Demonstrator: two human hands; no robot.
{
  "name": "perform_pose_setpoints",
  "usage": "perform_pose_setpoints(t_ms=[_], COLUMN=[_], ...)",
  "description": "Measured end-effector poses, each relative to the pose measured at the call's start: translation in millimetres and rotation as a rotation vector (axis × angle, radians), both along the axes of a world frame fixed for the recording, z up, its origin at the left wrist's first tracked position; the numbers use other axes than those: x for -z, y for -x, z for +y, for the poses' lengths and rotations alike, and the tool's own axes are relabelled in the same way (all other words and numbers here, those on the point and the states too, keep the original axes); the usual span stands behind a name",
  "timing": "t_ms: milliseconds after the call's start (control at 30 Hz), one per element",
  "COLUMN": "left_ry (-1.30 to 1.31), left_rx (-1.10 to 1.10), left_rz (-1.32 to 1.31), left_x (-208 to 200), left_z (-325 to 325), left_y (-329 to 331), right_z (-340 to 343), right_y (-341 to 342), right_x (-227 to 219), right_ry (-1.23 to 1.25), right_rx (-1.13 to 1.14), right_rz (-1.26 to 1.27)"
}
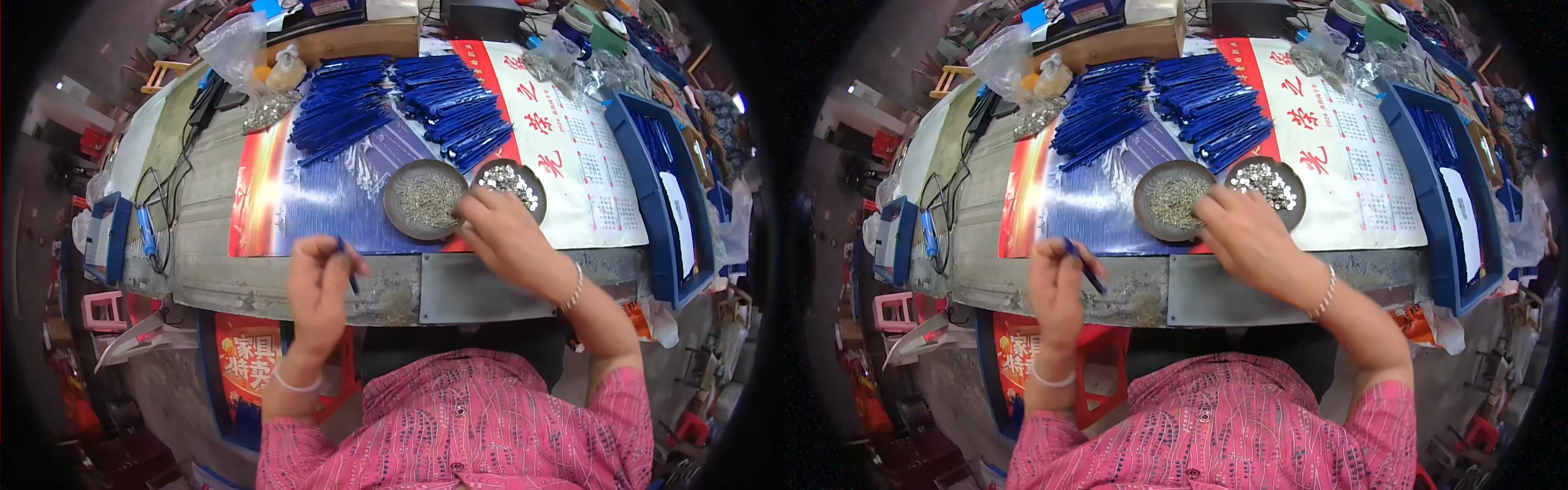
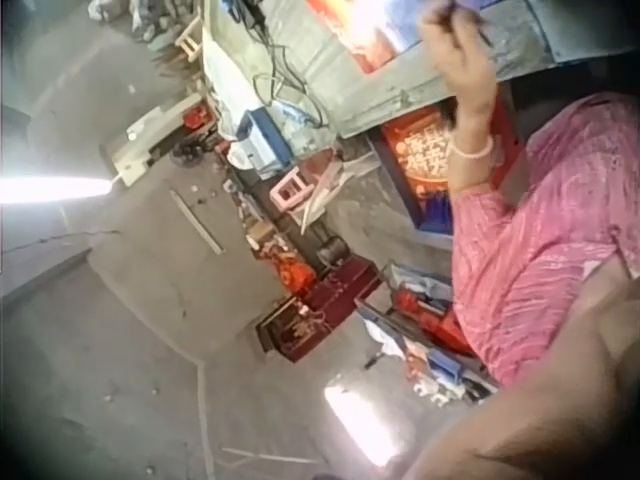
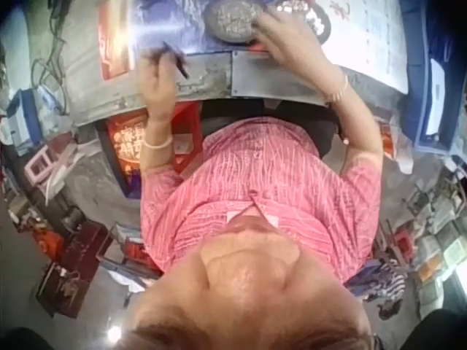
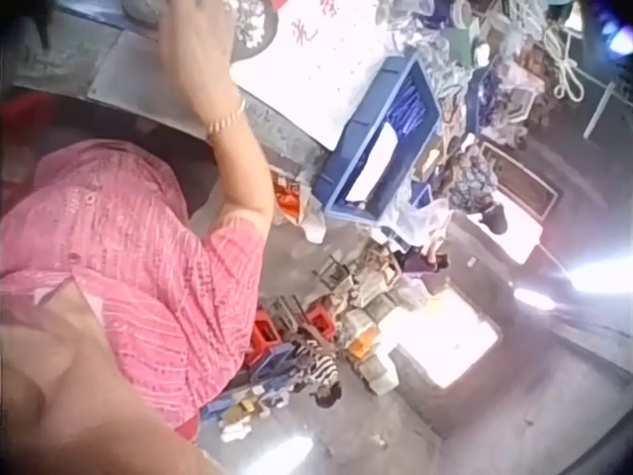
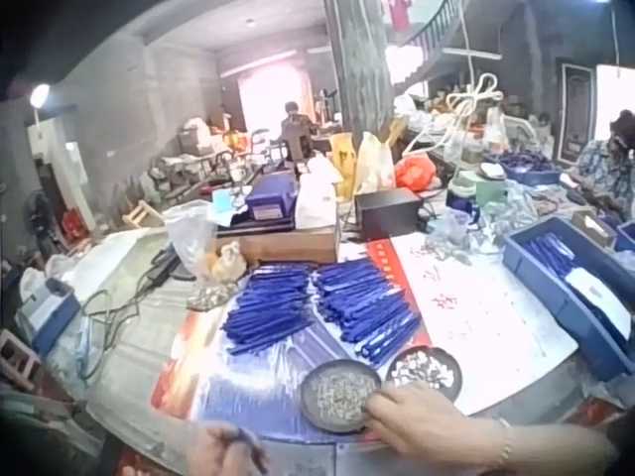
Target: Assembling small blue plastic components with tiny metal parts at a workbench.
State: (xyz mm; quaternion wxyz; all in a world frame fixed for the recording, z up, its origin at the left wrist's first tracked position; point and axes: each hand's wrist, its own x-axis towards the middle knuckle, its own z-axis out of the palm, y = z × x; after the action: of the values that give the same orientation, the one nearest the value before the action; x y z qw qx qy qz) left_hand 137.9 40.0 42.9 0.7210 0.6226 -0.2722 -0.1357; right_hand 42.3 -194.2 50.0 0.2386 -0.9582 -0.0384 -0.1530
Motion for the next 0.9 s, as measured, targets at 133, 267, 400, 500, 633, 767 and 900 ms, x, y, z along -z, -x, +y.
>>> perform_pose_setpoints(t_ms=[133, 267, 400, 500, 633, 767, 900], left_ry=[-0.019, -0.030, -0.052, -0.051, -0.007, 0.011, 0.015], left_rx=[0.039, 0.127, 0.200, 0.226, 0.199, 0.184, 0.202], left_rz=[0.290, 0.370, 0.383, 0.371, 0.359, 0.307, 0.323], left_x=[19.3, 33.0, 34.6, 34.2, 36.6, 34.4, 36.6], left_z=[13.2, 20.6, 27.1, 27.7, 23.4, 16.9, 13.6], left_y=[53.8, 79.4, 82.2, 79.9, 79.0, 77.5, 78.5], right_z=[-1.7, 1.3, 0.7, -2.5, -6.0, -14.8, -18.0], right_y=[-39.2, -54.3, -58.7, -59.6, -59.4, -58.5, -45.1], right_x=[18.3, 28.0, 29.9, 28.6, 22.8, 22.2, 12.0], right_ry=[0.191, 0.375, 0.368, 0.259, -0.118, -0.481, -1.156], right_rx=[-0.012, -0.031, -0.041, -0.027, -0.006, 0.035, -0.003], right_rz=[0.003, 0.087, 0.106, 0.098, 0.058, 0.164, 0.450])
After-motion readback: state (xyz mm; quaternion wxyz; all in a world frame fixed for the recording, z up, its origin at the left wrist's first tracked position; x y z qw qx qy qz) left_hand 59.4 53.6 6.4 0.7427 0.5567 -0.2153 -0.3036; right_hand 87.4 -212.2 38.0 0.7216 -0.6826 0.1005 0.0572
